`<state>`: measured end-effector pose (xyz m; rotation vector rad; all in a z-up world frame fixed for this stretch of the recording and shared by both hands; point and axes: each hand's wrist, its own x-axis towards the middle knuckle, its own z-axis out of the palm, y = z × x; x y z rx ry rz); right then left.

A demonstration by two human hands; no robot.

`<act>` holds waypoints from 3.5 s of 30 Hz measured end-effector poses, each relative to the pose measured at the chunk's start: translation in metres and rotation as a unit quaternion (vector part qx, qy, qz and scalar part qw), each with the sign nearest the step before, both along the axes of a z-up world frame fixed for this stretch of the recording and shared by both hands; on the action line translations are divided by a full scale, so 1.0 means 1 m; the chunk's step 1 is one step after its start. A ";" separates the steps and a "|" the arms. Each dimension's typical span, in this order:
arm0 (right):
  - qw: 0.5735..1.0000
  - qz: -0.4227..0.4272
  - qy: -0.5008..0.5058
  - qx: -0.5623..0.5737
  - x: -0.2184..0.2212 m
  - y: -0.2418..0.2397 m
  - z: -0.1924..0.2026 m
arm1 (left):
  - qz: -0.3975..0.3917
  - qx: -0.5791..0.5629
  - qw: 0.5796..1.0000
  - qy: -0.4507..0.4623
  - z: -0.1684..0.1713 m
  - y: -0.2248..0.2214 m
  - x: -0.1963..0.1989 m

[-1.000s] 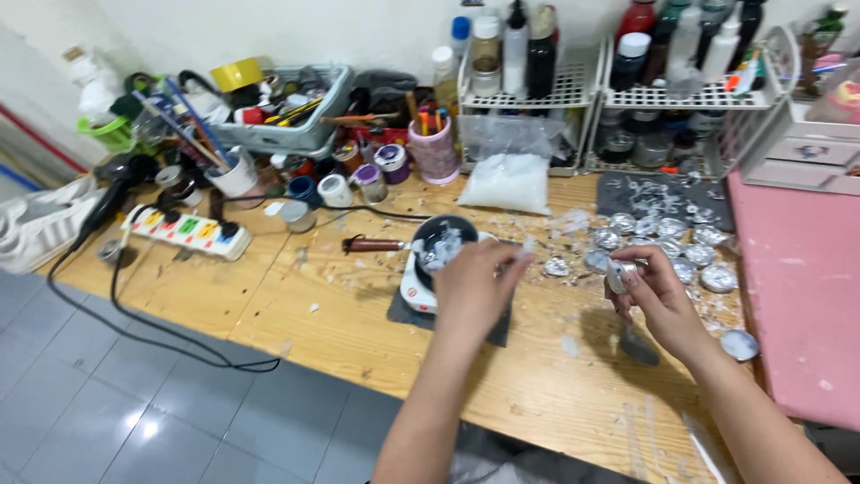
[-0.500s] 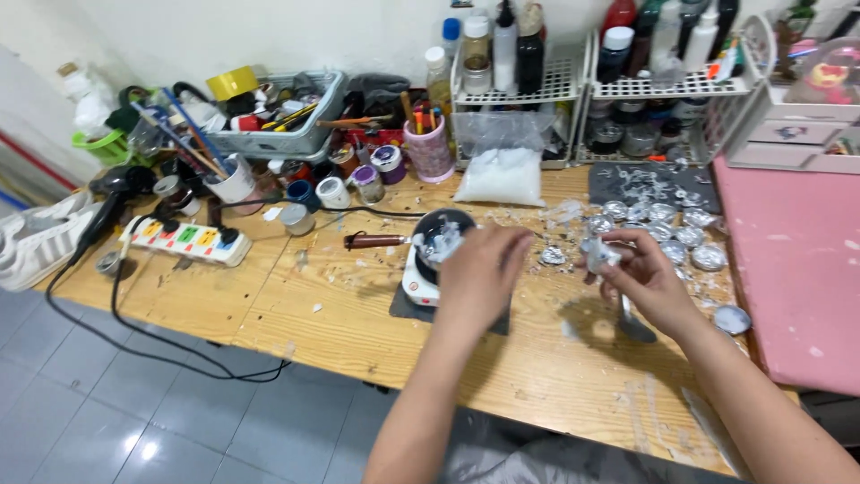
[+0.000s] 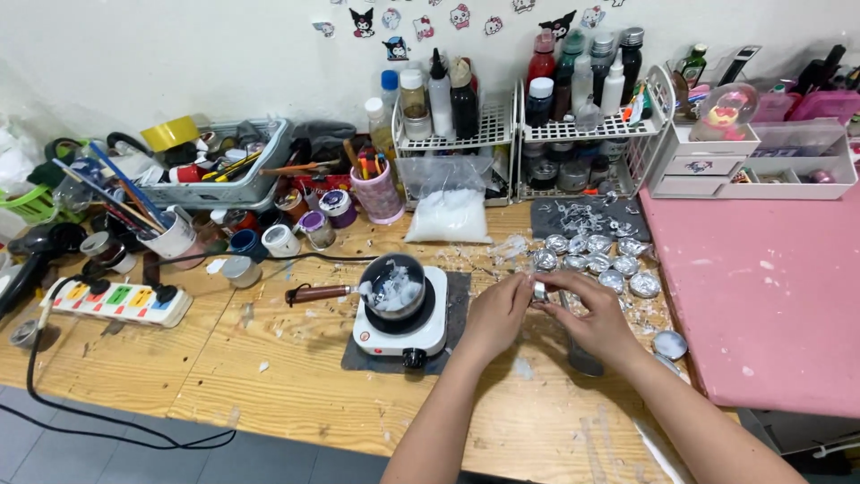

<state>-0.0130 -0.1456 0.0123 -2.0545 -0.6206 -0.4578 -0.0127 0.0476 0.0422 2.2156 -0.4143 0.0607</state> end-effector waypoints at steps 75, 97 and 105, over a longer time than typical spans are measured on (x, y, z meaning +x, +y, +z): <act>0.994 -0.095 0.059 -0.006 -0.005 0.015 -0.006 | 0.084 0.015 0.994 -0.073 -0.042 -0.019 0.002; 0.952 -0.036 0.218 0.213 -0.003 0.016 -0.017 | -0.009 0.020 0.998 -0.059 -0.049 -0.012 0.004; 0.916 -0.016 0.268 0.298 -0.003 0.016 -0.021 | -0.006 0.046 0.988 -0.147 -0.055 -0.019 0.003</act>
